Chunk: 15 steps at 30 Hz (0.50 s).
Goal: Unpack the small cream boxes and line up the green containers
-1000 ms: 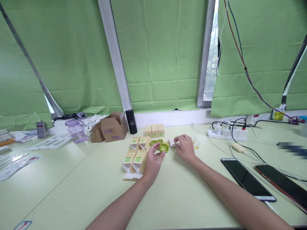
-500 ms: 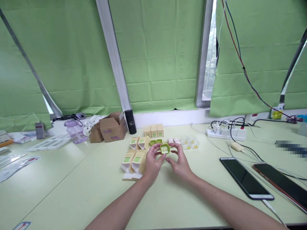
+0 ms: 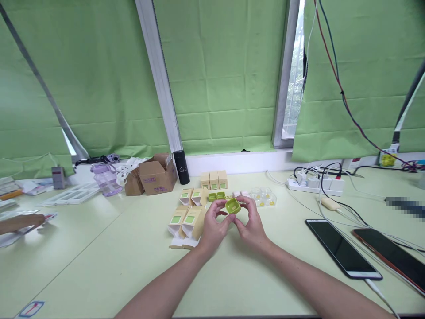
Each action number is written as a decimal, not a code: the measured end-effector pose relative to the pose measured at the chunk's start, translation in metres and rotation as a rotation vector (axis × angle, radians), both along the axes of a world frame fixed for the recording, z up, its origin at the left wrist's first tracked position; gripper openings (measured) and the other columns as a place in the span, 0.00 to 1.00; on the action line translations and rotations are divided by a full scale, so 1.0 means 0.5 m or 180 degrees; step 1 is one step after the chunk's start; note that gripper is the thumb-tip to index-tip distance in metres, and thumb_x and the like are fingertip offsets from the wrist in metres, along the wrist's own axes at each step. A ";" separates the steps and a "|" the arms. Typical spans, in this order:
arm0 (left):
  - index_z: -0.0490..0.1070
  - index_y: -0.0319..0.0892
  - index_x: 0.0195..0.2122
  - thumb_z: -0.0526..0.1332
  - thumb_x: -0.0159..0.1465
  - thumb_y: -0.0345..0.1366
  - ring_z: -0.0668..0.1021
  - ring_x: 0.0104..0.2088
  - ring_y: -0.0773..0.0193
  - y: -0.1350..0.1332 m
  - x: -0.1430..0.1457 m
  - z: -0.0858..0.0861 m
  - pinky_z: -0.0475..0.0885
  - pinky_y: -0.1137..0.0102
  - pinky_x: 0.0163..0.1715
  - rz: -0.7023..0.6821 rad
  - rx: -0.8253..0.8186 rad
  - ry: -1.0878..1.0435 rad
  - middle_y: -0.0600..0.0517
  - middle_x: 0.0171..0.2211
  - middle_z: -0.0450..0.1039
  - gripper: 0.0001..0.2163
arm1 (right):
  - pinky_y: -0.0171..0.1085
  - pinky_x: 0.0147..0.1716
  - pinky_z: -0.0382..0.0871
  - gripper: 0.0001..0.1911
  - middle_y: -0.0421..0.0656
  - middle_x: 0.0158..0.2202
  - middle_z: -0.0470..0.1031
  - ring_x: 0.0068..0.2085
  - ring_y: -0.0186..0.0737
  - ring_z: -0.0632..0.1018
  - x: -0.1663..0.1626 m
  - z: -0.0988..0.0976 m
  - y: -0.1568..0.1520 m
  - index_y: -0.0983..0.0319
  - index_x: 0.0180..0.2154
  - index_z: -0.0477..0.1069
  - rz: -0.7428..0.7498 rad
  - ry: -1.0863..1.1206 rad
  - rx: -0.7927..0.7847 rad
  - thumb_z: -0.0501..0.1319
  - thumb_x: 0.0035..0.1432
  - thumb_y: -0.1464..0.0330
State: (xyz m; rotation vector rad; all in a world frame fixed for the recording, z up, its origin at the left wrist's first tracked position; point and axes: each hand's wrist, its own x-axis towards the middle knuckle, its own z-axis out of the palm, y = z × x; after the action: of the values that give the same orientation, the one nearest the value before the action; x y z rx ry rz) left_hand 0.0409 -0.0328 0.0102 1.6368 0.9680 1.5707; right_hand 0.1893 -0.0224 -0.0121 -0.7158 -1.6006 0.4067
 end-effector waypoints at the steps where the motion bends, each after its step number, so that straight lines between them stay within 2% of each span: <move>1: 0.72 0.43 0.47 0.71 0.61 0.39 0.81 0.49 0.54 0.000 0.000 0.000 0.75 0.61 0.48 0.0012 -0.0008 0.0060 0.44 0.48 0.78 0.16 | 0.56 0.58 0.72 0.27 0.49 0.57 0.68 0.58 0.52 0.72 0.000 -0.001 0.002 0.54 0.58 0.62 -0.0032 -0.0005 0.0014 0.62 0.58 0.73; 8: 0.74 0.42 0.45 0.69 0.63 0.46 0.80 0.49 0.53 0.003 0.002 -0.008 0.75 0.62 0.45 0.0010 -0.0062 0.0401 0.43 0.47 0.78 0.15 | 0.55 0.56 0.72 0.24 0.48 0.54 0.69 0.56 0.52 0.71 0.006 -0.003 0.011 0.54 0.56 0.63 -0.0163 -0.0083 0.0037 0.61 0.58 0.73; 15: 0.72 0.43 0.46 0.66 0.66 0.51 0.80 0.46 0.55 0.005 0.003 -0.001 0.75 0.63 0.44 0.0222 -0.0109 0.0321 0.43 0.46 0.78 0.17 | 0.54 0.54 0.70 0.22 0.47 0.51 0.69 0.54 0.52 0.70 0.015 0.011 0.010 0.54 0.55 0.65 -0.0213 -0.0215 0.0007 0.62 0.60 0.70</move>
State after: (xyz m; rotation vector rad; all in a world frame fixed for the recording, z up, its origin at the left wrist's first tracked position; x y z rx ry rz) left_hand 0.0422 -0.0303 0.0097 1.6885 1.1095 1.5204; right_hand 0.1967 -0.0174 -0.0066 -0.7864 -1.6353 0.3350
